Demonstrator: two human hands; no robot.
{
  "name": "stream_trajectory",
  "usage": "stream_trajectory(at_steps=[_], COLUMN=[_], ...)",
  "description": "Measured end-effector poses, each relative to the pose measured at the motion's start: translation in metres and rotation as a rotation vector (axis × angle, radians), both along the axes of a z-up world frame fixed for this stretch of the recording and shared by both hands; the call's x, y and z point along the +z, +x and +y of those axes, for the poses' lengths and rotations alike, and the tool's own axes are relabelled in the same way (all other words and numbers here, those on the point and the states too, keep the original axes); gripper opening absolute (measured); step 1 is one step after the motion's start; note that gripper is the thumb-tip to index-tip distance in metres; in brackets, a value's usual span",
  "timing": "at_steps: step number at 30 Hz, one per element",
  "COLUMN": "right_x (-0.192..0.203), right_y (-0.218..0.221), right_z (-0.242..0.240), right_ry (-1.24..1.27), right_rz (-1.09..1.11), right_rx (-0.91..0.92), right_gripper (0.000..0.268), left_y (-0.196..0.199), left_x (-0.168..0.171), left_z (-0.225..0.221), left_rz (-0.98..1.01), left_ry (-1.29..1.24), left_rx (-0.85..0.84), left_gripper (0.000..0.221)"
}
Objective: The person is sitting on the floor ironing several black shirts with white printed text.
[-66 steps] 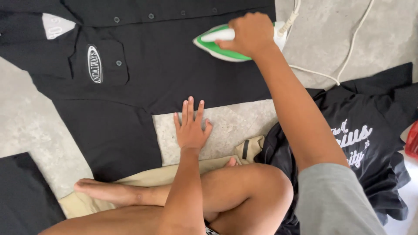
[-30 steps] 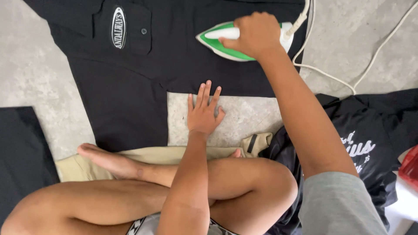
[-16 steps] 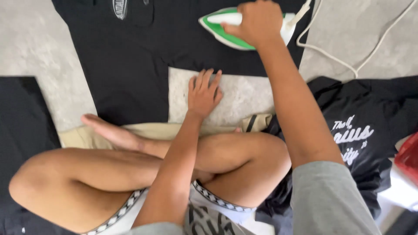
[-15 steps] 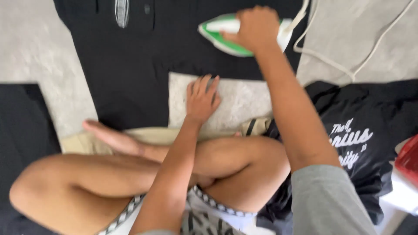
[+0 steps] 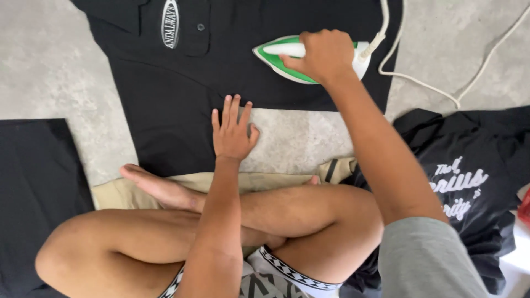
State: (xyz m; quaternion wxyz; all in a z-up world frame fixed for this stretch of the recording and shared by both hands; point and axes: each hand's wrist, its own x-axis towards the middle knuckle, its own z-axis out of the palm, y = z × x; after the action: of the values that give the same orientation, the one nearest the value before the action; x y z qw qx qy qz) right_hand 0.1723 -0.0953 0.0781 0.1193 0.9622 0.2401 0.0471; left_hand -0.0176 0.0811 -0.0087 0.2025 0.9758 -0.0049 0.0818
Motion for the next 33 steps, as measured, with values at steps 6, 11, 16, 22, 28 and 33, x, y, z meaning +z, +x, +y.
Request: stream_trajectory(at_steps=[6,11,16,22,28,33], right_x=[0.003,-0.008,-0.01,-0.005,-0.019,-0.031], right_y=[0.002,0.018,0.027,0.043,0.06,0.067], right_z=[-0.008,0.01,0.004,0.007,-0.001,-0.016], right_ry=[-0.046,-0.034,-0.041,0.099,0.054,-0.1], right_rz=[-0.029,-0.179,-0.234,-0.259,-0.274,-0.26], right_rx=[0.511,0.112,0.13,0.118,0.13,0.126], right_gripper=[0.056,0.059,0.057,0.048,0.056,0.065], left_y=[0.0,0.002,0.002,0.004,0.004,0.002], left_x=[-0.005,0.003,0.002,0.006,0.004,0.008], left_z=[0.001,0.0,0.0,0.0,0.001,0.001], left_rz=[0.038,0.06,0.05,0.028,0.022,0.014], left_ry=[-0.015,-0.023,-0.037,-0.03,-0.027,-0.027], left_rx=[0.003,0.015,0.014,0.03,0.032,0.035], left_gripper=[0.052,0.052,0.052,0.048,0.047,0.046])
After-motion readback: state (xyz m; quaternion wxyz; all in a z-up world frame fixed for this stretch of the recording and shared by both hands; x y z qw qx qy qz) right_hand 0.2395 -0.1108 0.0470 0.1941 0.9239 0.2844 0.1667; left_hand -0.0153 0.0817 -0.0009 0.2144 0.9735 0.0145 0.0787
